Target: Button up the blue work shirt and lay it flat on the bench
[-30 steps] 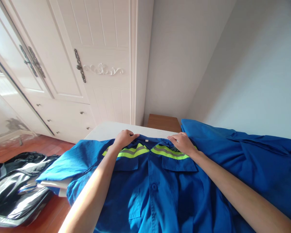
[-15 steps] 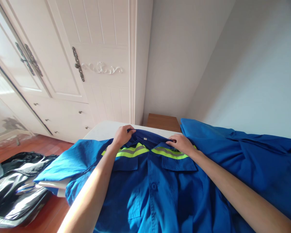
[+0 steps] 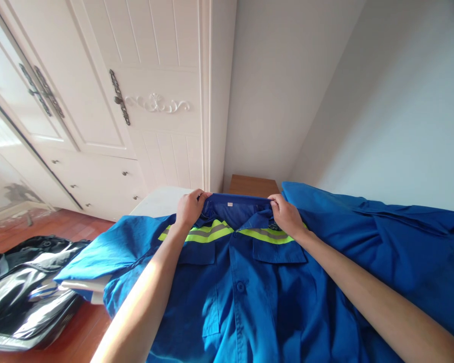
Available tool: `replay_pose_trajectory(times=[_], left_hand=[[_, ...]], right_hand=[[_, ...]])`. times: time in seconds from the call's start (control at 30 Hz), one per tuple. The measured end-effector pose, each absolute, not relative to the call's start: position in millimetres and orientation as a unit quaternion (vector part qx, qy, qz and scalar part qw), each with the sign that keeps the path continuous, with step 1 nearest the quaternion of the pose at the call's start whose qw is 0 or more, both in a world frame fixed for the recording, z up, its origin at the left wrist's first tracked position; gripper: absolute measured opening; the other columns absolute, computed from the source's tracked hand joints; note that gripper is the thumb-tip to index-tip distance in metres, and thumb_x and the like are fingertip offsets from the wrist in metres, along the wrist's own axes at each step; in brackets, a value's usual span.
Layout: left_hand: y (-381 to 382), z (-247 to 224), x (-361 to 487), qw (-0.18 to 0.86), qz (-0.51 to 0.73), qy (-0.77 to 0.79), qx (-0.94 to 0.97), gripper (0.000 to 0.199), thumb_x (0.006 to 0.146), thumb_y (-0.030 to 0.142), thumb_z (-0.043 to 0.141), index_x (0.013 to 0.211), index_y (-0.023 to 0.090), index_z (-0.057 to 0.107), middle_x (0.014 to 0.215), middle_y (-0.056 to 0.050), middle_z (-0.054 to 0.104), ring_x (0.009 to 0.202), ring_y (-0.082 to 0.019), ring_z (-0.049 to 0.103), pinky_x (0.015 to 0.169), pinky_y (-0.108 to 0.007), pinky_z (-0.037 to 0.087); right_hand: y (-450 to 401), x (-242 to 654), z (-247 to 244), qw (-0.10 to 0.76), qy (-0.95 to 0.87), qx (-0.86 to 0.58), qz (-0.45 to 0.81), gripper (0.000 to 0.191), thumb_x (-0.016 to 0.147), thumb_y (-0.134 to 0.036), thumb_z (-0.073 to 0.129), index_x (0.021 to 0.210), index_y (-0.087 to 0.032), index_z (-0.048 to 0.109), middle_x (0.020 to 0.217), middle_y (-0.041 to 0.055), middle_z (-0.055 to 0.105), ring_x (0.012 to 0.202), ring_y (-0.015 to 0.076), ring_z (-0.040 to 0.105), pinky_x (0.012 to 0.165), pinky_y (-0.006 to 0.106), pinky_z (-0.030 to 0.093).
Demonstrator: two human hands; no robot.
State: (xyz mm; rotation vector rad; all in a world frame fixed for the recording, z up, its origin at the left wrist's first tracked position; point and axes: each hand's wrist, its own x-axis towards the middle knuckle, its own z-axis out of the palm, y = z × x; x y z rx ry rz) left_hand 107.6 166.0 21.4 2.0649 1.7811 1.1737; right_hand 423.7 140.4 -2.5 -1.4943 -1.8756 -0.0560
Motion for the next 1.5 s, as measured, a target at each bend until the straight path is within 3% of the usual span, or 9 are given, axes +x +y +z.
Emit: replay_pose_trajectory(times=[0.1, 0.37, 0.5, 0.63, 0.77, 0.9, 1.1, 1.27, 1.5], left_hand=[[166, 20, 108, 0.078, 0.402, 0.607, 0.681, 0.041, 0.09, 0.055, 0.049, 0.074, 0.022, 0.066, 0.069, -0.004, 0.067, 0.066, -0.019, 0.057, 0.064, -0.028, 0.037], [172, 14, 108, 0.062, 0.48, 0.6, 0.637, 0.054, 0.092, 0.057, 0.047, 0.053, 0.021, 0.039, 0.049, 0.005, 0.037, 0.054, -0.012, 0.029, 0.056, -0.027, 0.027], [180, 5, 104, 0.11, 0.473, 0.621, 0.615, 0.055, 0.094, 0.061, 0.039, 0.056, 0.022, 0.045, 0.053, 0.001, 0.049, 0.055, -0.015, 0.042, 0.058, -0.029, 0.032], [188, -6, 101, 0.139, 0.465, 0.623, 0.613, 0.058, 0.098, 0.06, 0.025, 0.075, 0.02, 0.06, 0.078, -0.009, 0.07, 0.076, -0.024, 0.063, 0.071, -0.033, 0.044], [189, -8, 100, 0.129, 0.517, 0.601, 0.596, 0.06, 0.1, 0.057, 0.017, 0.093, 0.019, 0.063, 0.093, -0.011, 0.072, 0.087, -0.024, 0.067, 0.08, -0.035, 0.048], [179, -2, 102, -0.003, 0.576, 0.574, 0.583, 0.054, 0.103, 0.049, 0.018, 0.097, 0.019, 0.063, 0.095, -0.011, 0.069, 0.092, -0.024, 0.065, 0.085, -0.037, 0.048], [137, 2, 110, -0.086, 0.344, 0.486, 0.799, 0.047, 0.102, 0.048, 0.03, 0.123, 0.017, 0.058, 0.122, -0.015, 0.064, 0.115, -0.029, 0.058, 0.097, -0.044, 0.044], [101, -6, 72, -0.052, 0.216, 0.551, 0.805, 0.07, 0.1, 0.058, 0.026, 0.151, 0.009, 0.03, 0.156, -0.023, 0.036, 0.146, -0.031, 0.032, 0.114, -0.046, 0.034], [68, -20, -7, 0.008, 0.077, 0.617, 0.783, 0.073, 0.096, 0.058, 0.033, 0.154, 0.012, 0.032, 0.162, -0.014, 0.027, 0.153, -0.027, 0.013, 0.124, -0.046, 0.009]], right_hand=[[141, 423, -3, 0.384, -0.718, -0.58, -0.006, 0.027, 0.096, -0.029, 0.035, 0.103, -0.02, 0.06, 0.086, 0.0082, 0.07, 0.076, 0.0258, 0.067, 0.07, 0.038, 0.05], [147, 430, -1, 0.473, -0.672, -0.57, 0.029, 0.042, 0.098, -0.056, 0.037, 0.105, -0.019, 0.057, 0.093, 0.008, 0.069, 0.074, 0.0204, 0.064, 0.067, 0.033, 0.051], [145, 431, -1, 0.484, -0.67, -0.562, 0.033, 0.047, 0.095, -0.062, 0.042, 0.106, -0.019, 0.058, 0.087, 0.0072, 0.068, 0.072, 0.0209, 0.064, 0.067, 0.034, 0.052], [138, 427, 5, 0.477, -0.705, -0.525, -0.003, 0.042, 0.094, -0.058, 0.046, 0.105, -0.02, 0.059, 0.105, 0.0121, 0.065, 0.09, 0.0241, 0.064, 0.085, 0.04, 0.052], [131, 422, 9, 0.344, -0.796, -0.498, -0.025, 0.039, 0.1, -0.049, 0.034, 0.097, -0.021, 0.061, 0.1, 0.0112, 0.066, 0.096, 0.024, 0.062, 0.09, 0.039, 0.047], [134, 421, 1, 0.19, -0.845, -0.496, 0.056, 0.041, 0.1, -0.048, 0.038, 0.081, -0.022, 0.065, 0.081, 0.0056, 0.069, 0.079, 0.021, 0.063, 0.072, 0.032, 0.046], [139, 423, -7, 0.152, -0.849, -0.502, 0.064, 0.027, 0.098, -0.038, 0.049, 0.09, -0.021, 0.069, 0.09, 0.0059, 0.071, 0.084, 0.0203, 0.064, 0.073, 0.03, 0.046], [139, 421, -12, 0.147, -0.852, -0.501, 0.035, 0.024, 0.098, -0.033, 0.049, 0.095, -0.019, 0.068, 0.099, 0.0096, 0.069, 0.093, 0.0225, 0.063, 0.084, 0.034, 0.047], [137, 417, -13, 0.127, -0.857, -0.5, 0.004, 0.025, 0.096, -0.036, 0.05, 0.101, -0.019, 0.068, 0.104, 0.0125, 0.069, 0.101, 0.0275, 0.065, 0.089, 0.041, 0.05]])
